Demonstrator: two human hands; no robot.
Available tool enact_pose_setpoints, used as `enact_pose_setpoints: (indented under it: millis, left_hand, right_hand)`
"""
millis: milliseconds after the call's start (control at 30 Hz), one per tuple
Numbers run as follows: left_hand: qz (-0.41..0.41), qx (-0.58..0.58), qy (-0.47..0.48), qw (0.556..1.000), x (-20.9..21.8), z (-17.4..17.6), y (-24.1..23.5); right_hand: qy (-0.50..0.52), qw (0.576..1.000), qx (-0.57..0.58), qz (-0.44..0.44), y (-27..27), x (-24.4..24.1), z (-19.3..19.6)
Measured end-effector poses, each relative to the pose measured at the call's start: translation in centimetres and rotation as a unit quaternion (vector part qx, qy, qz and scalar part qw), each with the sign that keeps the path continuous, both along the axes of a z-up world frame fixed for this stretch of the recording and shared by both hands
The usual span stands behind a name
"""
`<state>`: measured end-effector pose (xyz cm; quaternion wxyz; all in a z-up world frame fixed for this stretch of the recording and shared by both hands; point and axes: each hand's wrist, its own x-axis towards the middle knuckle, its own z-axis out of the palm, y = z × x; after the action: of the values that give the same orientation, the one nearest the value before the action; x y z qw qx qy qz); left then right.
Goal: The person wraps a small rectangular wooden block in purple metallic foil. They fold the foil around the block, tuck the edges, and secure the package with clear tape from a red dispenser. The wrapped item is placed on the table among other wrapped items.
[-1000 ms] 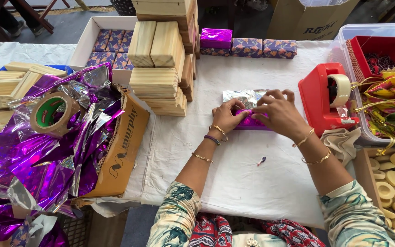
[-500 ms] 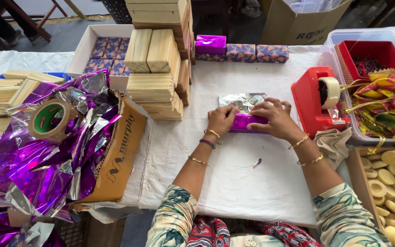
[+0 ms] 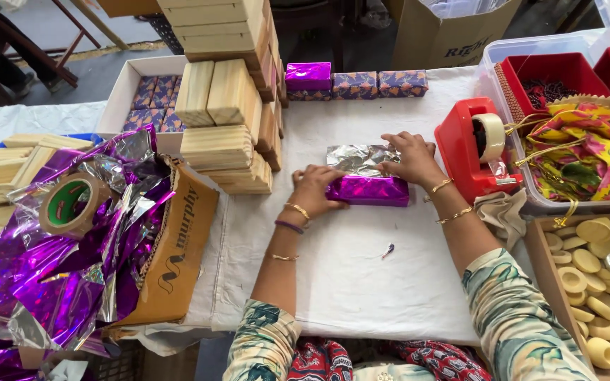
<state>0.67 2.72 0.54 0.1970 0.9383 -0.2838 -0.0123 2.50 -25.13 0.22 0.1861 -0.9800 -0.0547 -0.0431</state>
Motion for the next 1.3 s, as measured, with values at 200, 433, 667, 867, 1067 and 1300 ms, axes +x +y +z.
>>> enact_pose_setpoints:
  millis: [200,433,667,867,1067,1300]
  left_hand:
    - [-0.021,-0.069,0.026,0.997,-0.2,0.5,1.6]
    - [0.044,-0.237,-0.066,0.968,1.2,-2.7,-1.0]
    - [0.061,-0.380,0.056,0.921,2.3,-3.5,0.4]
    - [0.054,-0.327,0.056,0.942,3.2,-4.6,0.7]
    - [-0.016,-0.327,0.034,0.944,2.1,-2.2,1.3]
    - [0.008,-0.289,0.053,0.956,1.3,-2.1,-0.4]
  right_hand:
    - [0.045,0.993,0.096,-0.058,0.0,1.1,-0.3]
    - [-0.031,0.959,0.272,0.068,-0.2,-2.0,2.9]
    - [-0.117,0.967,0.128,0.185,0.9,-8.2,6.2]
    - [-0.063,0.981,0.137,0.120,1.1,-9.3,4.6]
    - [-0.055,0.978,0.174,0.100,0.0,-8.1,3.1]
    - [-0.026,0.979,0.194,0.050,1.2,-7.4,2.5]
